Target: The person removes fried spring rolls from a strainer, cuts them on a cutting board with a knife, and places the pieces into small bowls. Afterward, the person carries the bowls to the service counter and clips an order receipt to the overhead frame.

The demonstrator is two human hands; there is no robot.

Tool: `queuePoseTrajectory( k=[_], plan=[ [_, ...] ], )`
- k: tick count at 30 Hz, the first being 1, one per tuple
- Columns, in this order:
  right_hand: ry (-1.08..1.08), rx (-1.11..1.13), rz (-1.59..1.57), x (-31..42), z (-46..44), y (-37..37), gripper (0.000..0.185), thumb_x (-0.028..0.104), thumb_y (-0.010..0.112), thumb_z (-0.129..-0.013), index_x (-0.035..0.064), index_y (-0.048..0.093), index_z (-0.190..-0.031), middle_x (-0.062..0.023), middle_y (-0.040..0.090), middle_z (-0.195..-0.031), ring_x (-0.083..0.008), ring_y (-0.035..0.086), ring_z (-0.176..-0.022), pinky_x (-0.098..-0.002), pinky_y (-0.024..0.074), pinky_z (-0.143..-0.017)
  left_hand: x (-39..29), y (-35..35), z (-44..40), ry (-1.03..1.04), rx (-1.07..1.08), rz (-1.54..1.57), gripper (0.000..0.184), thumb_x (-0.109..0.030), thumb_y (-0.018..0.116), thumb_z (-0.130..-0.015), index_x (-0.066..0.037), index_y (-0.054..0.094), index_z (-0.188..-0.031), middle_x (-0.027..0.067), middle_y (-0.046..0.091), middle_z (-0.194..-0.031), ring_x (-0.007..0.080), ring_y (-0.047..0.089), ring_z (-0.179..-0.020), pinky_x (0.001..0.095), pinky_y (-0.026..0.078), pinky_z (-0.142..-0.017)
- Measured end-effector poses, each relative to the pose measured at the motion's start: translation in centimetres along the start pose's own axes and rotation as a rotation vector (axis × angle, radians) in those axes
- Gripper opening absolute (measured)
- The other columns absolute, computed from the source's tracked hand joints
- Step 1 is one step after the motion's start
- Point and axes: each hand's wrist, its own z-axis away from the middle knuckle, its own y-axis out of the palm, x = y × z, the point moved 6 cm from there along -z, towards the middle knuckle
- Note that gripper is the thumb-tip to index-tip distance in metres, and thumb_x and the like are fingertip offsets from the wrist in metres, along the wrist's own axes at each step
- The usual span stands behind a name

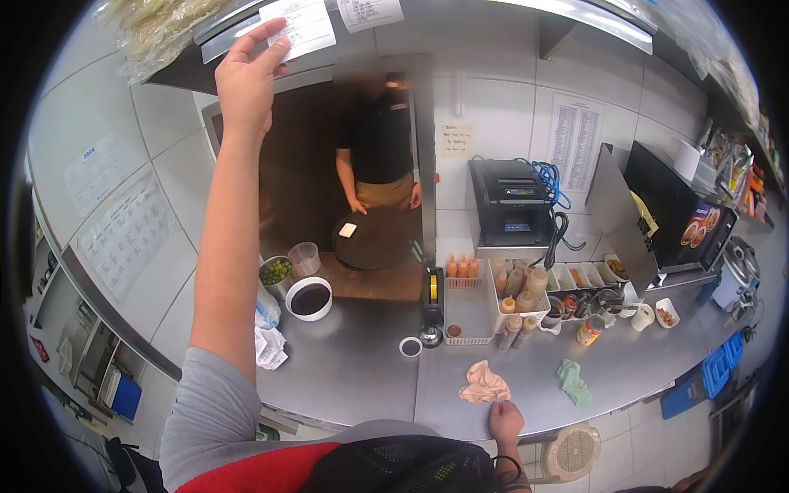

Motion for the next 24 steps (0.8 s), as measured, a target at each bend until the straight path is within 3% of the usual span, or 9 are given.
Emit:
queuePoseTrajectory(
  k=[19, 23, 24],
  plan=[
    [0.012, -0.039, 0.018, 0.4, 0.2, -0.2, 0.027, 0.028, 0.065, -0.089, 0.0057, 0.063, -0.074, -0.0176, 0.066, -0.075, -0.0404, 0.065, -0.071, -0.0518, 0.0509, -0.065, 1.6, 9.5, 1.0, -0.017, 0.294, 0.233, 0.047, -0.002, 0.076, -0.086, -0.003, 0.066, -0.132, 0.0079, 0.072, -0.112, 0.0112, 0.066, -0.091, 0.0254, 0.051, -0.078],
    [0.009, -0.061, 0.035, 0.5, 0.3, -0.2, 0.027, 0.028, 0.064, -0.089, 0.0058, 0.063, -0.074, -0.0175, 0.066, -0.076, -0.0406, 0.065, -0.072, -0.0523, 0.0508, -0.066, 0.9, 13.6, 0.6, -0.040, 0.365, 0.283, 0.046, -0.003, 0.075, -0.085, -0.004, 0.067, -0.131, 0.0066, 0.073, -0.105, 0.0134, 0.067, -0.088, 0.0287, 0.055, -0.078],
    [0.010, -0.061, 0.037, 0.5, 0.3, -0.2, 0.027, 0.028, 0.064, -0.089, 0.0058, 0.063, -0.074, -0.0175, 0.066, -0.076, -0.0406, 0.065, -0.072, -0.0523, 0.0508, -0.066, 0.9, 14.9, 0.1, -0.139, 0.369, 0.273, 0.047, -0.004, 0.072, -0.088, 0.000, 0.063, -0.134, 0.0122, 0.070, -0.116, 0.0200, 0.067, -0.096, 0.0318, 0.055, -0.085]
  ],
)
